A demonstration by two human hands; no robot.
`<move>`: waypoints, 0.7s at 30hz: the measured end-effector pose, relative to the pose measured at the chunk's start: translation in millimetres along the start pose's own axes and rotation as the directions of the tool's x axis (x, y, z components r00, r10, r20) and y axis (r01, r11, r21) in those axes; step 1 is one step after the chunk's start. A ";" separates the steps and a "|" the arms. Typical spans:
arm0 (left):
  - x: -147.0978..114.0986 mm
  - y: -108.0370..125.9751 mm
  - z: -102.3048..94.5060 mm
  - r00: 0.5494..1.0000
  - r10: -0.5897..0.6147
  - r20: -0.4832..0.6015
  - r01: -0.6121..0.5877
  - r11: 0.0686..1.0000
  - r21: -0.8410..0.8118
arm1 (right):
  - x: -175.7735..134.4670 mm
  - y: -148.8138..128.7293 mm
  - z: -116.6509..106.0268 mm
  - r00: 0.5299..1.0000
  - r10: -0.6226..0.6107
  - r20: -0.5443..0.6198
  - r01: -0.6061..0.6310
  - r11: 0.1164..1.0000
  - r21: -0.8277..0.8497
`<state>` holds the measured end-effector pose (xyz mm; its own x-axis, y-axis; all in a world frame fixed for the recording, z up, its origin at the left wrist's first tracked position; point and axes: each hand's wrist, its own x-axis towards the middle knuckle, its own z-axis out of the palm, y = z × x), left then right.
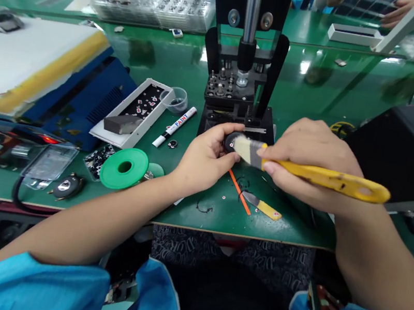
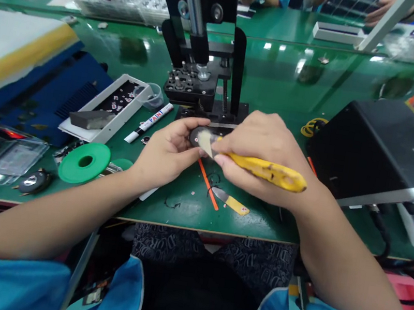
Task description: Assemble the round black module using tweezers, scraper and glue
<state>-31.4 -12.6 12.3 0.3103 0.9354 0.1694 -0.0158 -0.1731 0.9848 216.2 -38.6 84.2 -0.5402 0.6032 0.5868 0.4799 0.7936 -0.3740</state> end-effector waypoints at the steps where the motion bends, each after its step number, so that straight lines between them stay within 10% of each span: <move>1: -0.3 -0.2 0.1 1.000 -0.011 0.002 0.011 1.000 -0.006 | -0.4 0.0 -0.5 1.000 0.011 0.005 -0.011 1.000 0.022; 10: -0.9 1.1 -0.2 1.000 -0.015 0.019 0.016 0.998 -0.066 | -0.6 -1.9 0.4 0.989 0.089 -0.122 -0.066 0.981 0.183; 16: -1.9 4.6 -1.9 0.999 -0.013 0.031 0.015 0.997 -0.075 | 2.3 4.5 5.7 0.713 0.222 -0.665 -0.240 0.969 0.066; 21: -1.9 5.7 -2.3 0.999 -0.012 0.041 0.015 0.996 -0.086 | -0.5 23.0 -1.7 0.788 0.300 -0.537 -0.408 0.908 -0.093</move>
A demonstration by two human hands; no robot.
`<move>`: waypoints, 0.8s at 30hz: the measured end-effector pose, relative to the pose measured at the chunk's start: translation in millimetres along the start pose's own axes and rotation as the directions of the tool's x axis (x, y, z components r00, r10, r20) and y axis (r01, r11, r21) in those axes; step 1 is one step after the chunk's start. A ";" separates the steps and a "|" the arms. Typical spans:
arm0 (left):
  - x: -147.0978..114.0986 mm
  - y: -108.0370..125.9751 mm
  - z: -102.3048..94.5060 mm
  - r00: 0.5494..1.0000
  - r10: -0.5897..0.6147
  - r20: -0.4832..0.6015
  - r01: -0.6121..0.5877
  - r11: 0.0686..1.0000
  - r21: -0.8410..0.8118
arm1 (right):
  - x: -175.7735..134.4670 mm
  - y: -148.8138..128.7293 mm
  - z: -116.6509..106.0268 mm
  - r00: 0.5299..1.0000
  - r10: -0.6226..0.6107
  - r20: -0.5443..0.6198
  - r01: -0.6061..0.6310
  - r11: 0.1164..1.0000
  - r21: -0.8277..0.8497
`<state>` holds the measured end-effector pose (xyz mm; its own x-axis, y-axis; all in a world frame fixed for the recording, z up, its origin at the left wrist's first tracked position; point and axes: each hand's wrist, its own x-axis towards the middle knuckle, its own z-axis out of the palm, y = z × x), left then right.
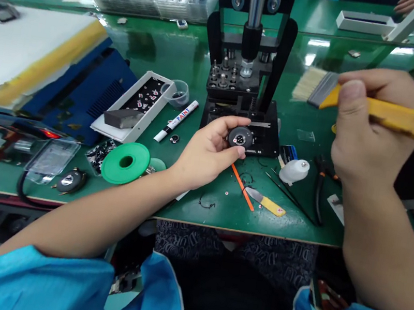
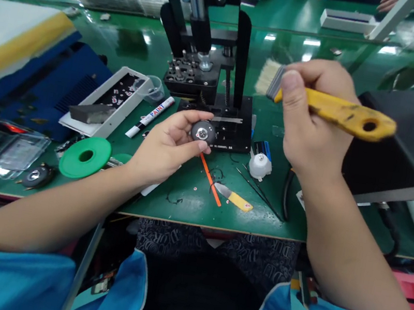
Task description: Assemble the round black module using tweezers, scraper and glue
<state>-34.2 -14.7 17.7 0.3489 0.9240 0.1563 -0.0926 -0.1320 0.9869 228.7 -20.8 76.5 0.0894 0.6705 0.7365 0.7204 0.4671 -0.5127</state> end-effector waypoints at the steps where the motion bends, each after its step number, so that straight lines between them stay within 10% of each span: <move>1: 0.2 -0.1 -0.2 1.000 0.002 0.004 -0.002 1.000 -0.009 | 0.5 5.7 0.2 0.998 0.015 0.064 -0.014 1.000 -0.023; 17: -1.1 3.2 0.0 0.999 -0.019 0.038 0.023 0.993 -0.112 | -11.3 104.2 7.5 0.846 0.121 0.520 0.094 0.925 -0.369; 24: -1.3 2.5 -0.1 0.999 -0.016 0.035 0.018 0.998 -0.065 | 4.5 97.9 -7.2 0.713 0.120 0.691 -0.020 0.988 -0.150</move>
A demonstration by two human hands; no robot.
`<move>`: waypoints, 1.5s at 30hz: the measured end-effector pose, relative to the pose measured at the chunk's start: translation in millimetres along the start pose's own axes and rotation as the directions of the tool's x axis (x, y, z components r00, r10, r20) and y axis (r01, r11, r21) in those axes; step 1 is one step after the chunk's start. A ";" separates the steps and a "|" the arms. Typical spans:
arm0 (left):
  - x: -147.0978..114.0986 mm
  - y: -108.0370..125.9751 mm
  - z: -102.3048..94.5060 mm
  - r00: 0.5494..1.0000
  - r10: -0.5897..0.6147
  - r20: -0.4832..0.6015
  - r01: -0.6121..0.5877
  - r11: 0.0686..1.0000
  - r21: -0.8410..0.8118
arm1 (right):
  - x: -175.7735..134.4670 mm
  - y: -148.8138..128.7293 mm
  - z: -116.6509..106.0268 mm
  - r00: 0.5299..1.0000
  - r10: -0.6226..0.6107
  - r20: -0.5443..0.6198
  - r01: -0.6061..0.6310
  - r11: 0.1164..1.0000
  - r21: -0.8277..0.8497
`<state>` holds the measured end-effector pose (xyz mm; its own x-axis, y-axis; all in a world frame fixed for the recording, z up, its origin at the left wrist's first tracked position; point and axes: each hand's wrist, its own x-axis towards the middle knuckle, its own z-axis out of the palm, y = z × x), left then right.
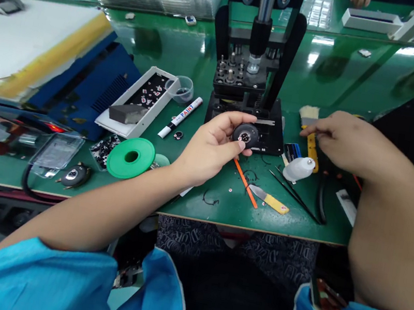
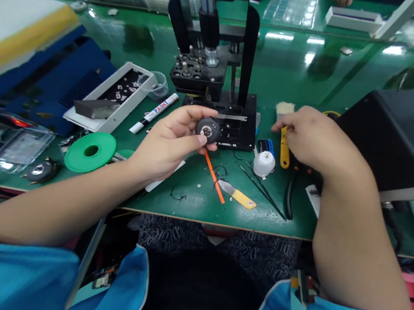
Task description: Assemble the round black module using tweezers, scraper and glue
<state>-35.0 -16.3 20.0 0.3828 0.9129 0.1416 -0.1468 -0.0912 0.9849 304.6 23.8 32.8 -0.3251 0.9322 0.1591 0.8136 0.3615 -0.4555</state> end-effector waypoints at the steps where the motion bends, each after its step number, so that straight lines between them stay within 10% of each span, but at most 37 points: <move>1: 0.1 -0.7 -0.3 1.000 0.005 -0.003 -0.005 1.000 0.007 | -1.2 -7.9 -6.6 1.000 -0.006 0.022 0.005 1.000 0.012; 13: 1.6 -6.1 -3.4 0.997 -0.032 -0.076 0.034 0.999 0.015 | -8.1 -52.2 -37.6 0.880 -0.121 0.460 -0.040 0.945 0.325; 20: 1.2 -5.2 -2.8 0.996 -0.039 -0.082 0.041 0.999 0.022 | -22.4 -85.1 -22.7 0.759 -0.389 0.522 0.207 0.904 0.373; 26: 0.2 -2.8 -0.8 0.994 -0.050 -0.098 0.054 0.998 0.039 | -26.6 -101.4 -8.6 0.677 -0.335 0.655 0.173 0.938 0.300; 40: 0.1 -1.2 -0.1 0.990 -0.083 -0.110 0.085 0.996 0.012 | -31.2 -108.0 -10.5 0.731 -0.187 0.657 0.117 0.982 0.151; 45: -0.1 -2.9 0.4 0.991 -0.106 -0.081 0.105 0.994 -0.013 | -26.4 -95.9 -21.2 0.878 -0.083 0.471 -0.054 0.961 0.271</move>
<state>-34.2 -16.2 17.2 0.3208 0.9467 0.0281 -0.1174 0.0103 0.9930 245.4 -35.1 90.9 -0.5806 0.7795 -0.2351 0.6690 0.2922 -0.6834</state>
